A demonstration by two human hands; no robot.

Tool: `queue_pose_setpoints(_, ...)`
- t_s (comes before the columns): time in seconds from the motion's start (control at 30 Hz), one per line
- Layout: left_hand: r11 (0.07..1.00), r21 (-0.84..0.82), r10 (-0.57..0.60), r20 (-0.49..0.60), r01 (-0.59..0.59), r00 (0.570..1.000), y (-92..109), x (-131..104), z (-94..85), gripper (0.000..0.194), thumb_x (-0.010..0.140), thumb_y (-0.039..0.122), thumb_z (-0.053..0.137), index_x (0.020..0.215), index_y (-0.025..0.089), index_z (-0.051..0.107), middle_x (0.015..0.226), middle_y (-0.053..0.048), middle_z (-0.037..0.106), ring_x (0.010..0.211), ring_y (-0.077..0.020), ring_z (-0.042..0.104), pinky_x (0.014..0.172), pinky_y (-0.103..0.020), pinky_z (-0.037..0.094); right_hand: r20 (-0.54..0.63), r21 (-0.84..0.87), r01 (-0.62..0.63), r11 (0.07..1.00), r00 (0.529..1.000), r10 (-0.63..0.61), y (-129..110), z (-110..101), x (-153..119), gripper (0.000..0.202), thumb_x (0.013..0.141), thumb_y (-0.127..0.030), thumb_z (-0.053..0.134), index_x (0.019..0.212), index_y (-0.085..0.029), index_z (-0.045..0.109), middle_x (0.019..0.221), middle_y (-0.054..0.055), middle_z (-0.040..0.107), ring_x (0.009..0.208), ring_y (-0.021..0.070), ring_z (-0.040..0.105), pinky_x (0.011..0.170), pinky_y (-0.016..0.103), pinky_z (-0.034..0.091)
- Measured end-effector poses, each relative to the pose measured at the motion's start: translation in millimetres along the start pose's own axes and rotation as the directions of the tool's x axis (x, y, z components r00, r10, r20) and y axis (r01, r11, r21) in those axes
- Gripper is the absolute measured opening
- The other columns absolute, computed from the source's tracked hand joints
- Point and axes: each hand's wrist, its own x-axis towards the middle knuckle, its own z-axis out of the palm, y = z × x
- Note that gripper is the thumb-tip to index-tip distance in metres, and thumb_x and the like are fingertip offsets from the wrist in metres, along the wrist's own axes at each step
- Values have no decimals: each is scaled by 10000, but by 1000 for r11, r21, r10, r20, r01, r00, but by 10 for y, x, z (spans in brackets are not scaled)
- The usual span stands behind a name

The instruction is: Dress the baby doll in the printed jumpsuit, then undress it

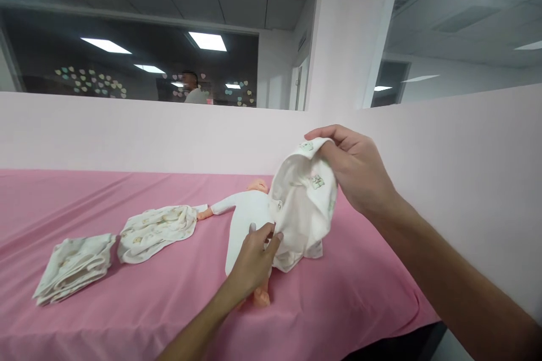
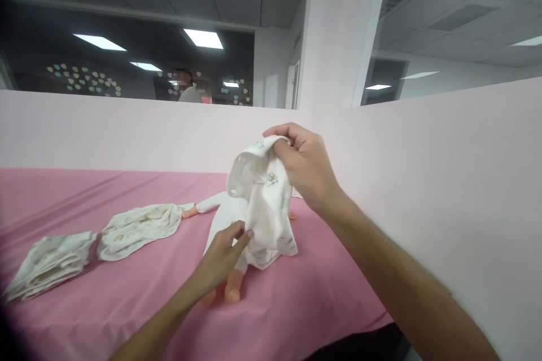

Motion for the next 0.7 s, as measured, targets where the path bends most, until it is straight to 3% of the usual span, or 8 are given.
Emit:
queue_pose_setpoints(0.17, 955, -283, -67, 89, 90, 994, -64, 86, -205, 313, 900, 485, 545, 812, 185, 557, 740, 29, 489, 703, -132, 438, 639, -241, 339, -231, 52, -88, 995, 968, 97, 110, -286, 79, 128, 792, -233, 579, 911, -241, 625, 630, -22, 517, 504, 118, 468, 467, 258, 384)
queue_pose_setpoints(0.33, 929, -337, -139, 54, 149, 989, 165, 32, -487, 348, 831, 524, 649, 847, 179, 613, 769, 21, 538, 701, -123, 466, 614, -217, 340, -346, -2, -296, 955, 896, 278, 515, -551, 6, 237, 727, -212, 581, 959, -241, 615, 597, -34, 503, 505, 134, 458, 466, 270, 375)
queue_pose_setpoints(0.53, 918, -342, -145, 185, 202, 972, 337, -124, -720, 278, 892, 454, 566, 829, 192, 636, 812, 13, 548, 739, -124, 468, 651, -220, 349, -166, -82, -494, 865, 863, 477, 1121, -579, -361, 160, 778, -264, 548, 898, -190, 622, 731, 11, 627, 650, 151, 560, 618, 286, 460)
queue_pose_setpoints(0.6, 926, -308, -161, 205, 220, 965, 327, -144, -743, 242, 886, 414, 565, 812, 189, 617, 792, 15, 530, 723, -122, 459, 638, -220, 345, -36, -167, -519, 838, 853, 521, 1197, -541, -461, 201, 827, -330, 535, 929, -190, 636, 834, 40, 676, 745, 178, 610, 705, 318, 490)
queue_pose_setpoints(0.7, 939, -276, -157, 195, 208, 968, 310, -134, -749, 198, 871, 360, 574, 779, 187, 548, 754, 28, 480, 685, -111, 429, 608, -218, 327, 213, -372, -445, 815, 813, 541, 1115, -447, -591, 334, 852, -452, 580, 1070, -214, 663, 1117, 89, 684, 1015, 256, 630, 859, 383, 491)
